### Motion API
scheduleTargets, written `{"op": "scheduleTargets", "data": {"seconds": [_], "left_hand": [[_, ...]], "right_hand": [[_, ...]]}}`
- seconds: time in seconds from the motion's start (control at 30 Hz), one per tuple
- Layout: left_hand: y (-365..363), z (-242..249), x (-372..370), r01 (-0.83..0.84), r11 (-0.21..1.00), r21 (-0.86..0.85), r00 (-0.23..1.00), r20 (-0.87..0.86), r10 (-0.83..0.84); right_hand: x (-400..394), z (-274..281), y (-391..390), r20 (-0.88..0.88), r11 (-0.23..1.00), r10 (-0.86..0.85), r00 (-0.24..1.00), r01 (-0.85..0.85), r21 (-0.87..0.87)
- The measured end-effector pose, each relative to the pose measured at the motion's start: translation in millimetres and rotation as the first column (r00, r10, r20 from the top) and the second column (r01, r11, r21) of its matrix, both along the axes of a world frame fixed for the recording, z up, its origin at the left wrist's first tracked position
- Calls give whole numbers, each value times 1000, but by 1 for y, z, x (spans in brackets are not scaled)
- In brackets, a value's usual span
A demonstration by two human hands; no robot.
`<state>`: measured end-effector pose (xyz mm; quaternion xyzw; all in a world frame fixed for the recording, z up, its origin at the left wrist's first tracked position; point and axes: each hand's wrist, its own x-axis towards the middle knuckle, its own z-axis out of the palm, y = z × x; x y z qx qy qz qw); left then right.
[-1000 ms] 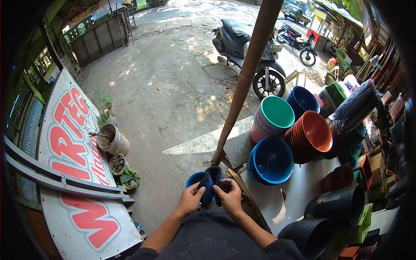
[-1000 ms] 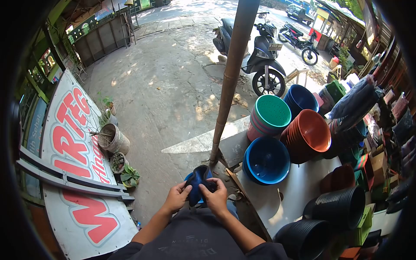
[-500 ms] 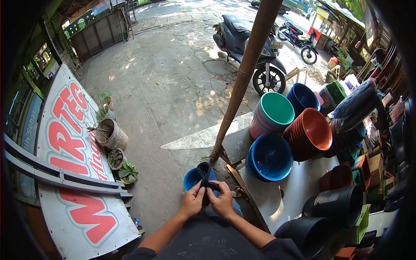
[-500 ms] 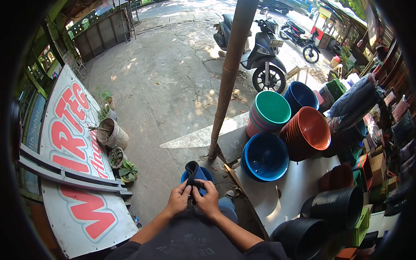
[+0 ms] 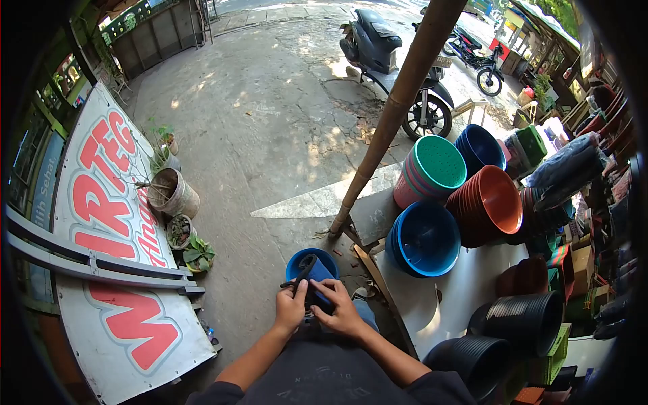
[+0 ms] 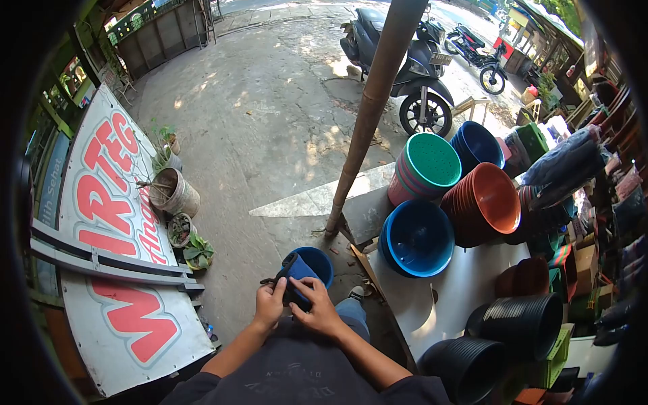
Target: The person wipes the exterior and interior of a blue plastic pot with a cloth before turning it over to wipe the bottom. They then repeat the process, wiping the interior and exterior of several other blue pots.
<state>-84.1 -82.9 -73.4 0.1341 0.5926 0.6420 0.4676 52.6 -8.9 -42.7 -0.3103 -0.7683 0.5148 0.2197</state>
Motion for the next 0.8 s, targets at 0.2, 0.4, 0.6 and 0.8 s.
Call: {"op": "scheduleTargets", "data": {"seconds": [0.2, 0.4, 0.6, 0.8], "left_hand": [[-4, -8, -2, 55, 998, 11, 978, 200, -56], [-8, -26, 1, 202, 973, -109, 964, -154, -217], [-11, -75, 4, -85, 983, -166, 963, 238, 123], [-13, -82, -8, -278, 926, -257, 767, 521, 375]], "right_hand": [[-5, 6, -2, 420, 981, 89, 903, -153, 122], [-7, -57, -11, 149, 988, 144, 978, -133, -80], [-9, -34, -13, 415, 957, 129, 901, -223, 187], [-7, -66, -23, 460, 869, -348, 817, 465, -169]]}}
